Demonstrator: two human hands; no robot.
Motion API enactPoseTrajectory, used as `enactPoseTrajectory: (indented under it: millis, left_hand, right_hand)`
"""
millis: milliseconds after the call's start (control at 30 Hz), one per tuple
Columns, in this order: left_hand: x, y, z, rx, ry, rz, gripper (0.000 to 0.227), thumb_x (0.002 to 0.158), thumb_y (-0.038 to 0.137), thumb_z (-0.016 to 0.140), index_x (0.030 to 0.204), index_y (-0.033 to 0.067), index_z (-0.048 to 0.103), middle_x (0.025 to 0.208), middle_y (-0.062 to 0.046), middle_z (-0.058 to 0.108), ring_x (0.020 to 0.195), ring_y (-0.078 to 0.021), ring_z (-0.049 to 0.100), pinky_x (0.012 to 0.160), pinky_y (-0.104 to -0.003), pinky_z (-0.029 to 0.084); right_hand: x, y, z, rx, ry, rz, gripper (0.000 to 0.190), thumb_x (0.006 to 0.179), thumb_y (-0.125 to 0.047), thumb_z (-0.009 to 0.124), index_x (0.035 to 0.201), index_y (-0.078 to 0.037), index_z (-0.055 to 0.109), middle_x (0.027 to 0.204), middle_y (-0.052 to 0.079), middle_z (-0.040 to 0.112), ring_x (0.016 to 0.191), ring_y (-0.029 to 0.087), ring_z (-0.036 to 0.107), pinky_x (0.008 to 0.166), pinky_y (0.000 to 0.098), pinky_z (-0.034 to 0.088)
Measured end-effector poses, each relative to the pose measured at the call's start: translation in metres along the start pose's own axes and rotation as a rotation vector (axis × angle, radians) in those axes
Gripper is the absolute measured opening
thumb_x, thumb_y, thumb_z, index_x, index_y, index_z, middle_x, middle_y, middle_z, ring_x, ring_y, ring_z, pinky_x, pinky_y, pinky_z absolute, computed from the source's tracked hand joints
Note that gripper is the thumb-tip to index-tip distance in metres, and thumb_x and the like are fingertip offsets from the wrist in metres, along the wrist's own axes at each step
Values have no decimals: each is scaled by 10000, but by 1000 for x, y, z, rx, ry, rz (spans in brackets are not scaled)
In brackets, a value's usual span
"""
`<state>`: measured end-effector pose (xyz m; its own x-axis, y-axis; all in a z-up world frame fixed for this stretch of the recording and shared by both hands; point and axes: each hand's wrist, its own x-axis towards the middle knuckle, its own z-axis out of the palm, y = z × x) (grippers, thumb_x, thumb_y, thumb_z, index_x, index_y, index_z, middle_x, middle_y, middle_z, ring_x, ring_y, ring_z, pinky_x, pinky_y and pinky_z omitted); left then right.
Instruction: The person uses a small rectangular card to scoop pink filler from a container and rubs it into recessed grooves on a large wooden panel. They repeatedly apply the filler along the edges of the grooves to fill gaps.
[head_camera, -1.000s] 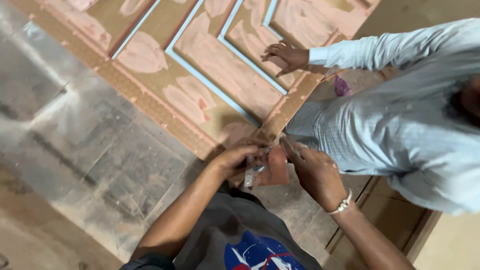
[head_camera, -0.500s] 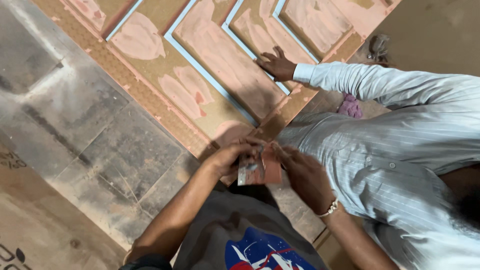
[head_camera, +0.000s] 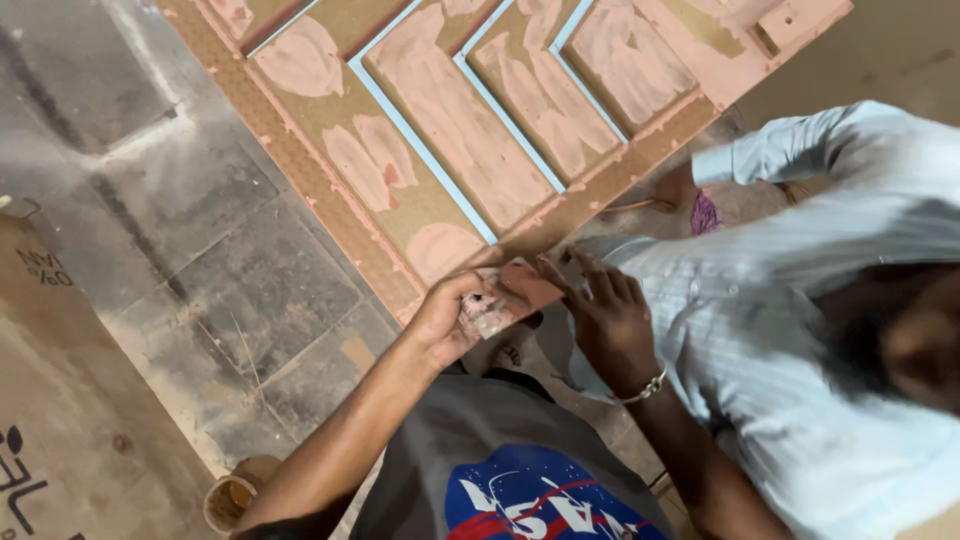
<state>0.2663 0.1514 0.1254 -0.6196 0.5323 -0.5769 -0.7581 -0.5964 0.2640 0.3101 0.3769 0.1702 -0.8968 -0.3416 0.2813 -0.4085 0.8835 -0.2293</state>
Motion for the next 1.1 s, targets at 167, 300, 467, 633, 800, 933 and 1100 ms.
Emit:
enactPoseTrajectory:
  millis: [167,300,467,633,800,933,1100]
  left_hand:
    - [-17,-33,0,119,27,171,230,880,22,534,1054,-79,644,934,-168,715,821,-259,723,737,-379,631]
    - [-10,-58,-2,293,-122,38,333,871,0,563,1170,-63,696,908,-121,711,767,-205,692,701,-346,592]
    - [1,-76,5,234,-71,64,373,817,-19,564,1175,-31,669,978,-73,729,840,-164,724,763,-318,616]
    - [12,-75,4,366,-178,41,359,880,-4,584,1223,-49,679,996,-98,716,878,-176,694,797,-338,597]
    - [34,-98,8,335,-134,32,356,840,-24,576,1183,-37,668,1029,-102,738,915,-176,714,831,-333,591]
    - [33,-72,-13,319,-75,122,342,858,-15,585,1185,-53,675,988,-105,716,868,-183,701,791,-349,581]
    - [43,-81,-29,372,4,94,354,874,13,570,1206,-40,680,939,-96,703,778,-149,682,713,-300,567]
  right_hand:
    - [-36,26,-18,389,82,-33,593,929,55,619,1450,-221,550,1398,128,592,1224,315,616,1009,410,502]
    - [-64,32,-23,990,-173,141,669,869,62,595,1507,-102,479,1448,153,545,1223,326,600,967,395,504]
    - [-90,42,-19,803,-16,-134,704,868,11,727,1504,-84,441,1537,155,466,1463,354,449,1205,430,372]
    - [-118,71,-26,983,-217,129,688,912,49,622,1557,-97,432,1515,129,529,1357,280,549,1106,399,461]
    - [-136,77,-7,1735,-357,213,717,988,-72,628,1597,-77,249,1645,45,332,1479,163,390,1202,387,358]
    - [-130,118,23,1376,-347,317,681,1026,-190,637,1615,-36,333,1637,115,409,1340,206,527,1081,380,459]
    - [-99,153,78,1547,-387,591,855,990,-500,551,1637,-101,161,1581,177,417,1374,239,489,1060,369,458]
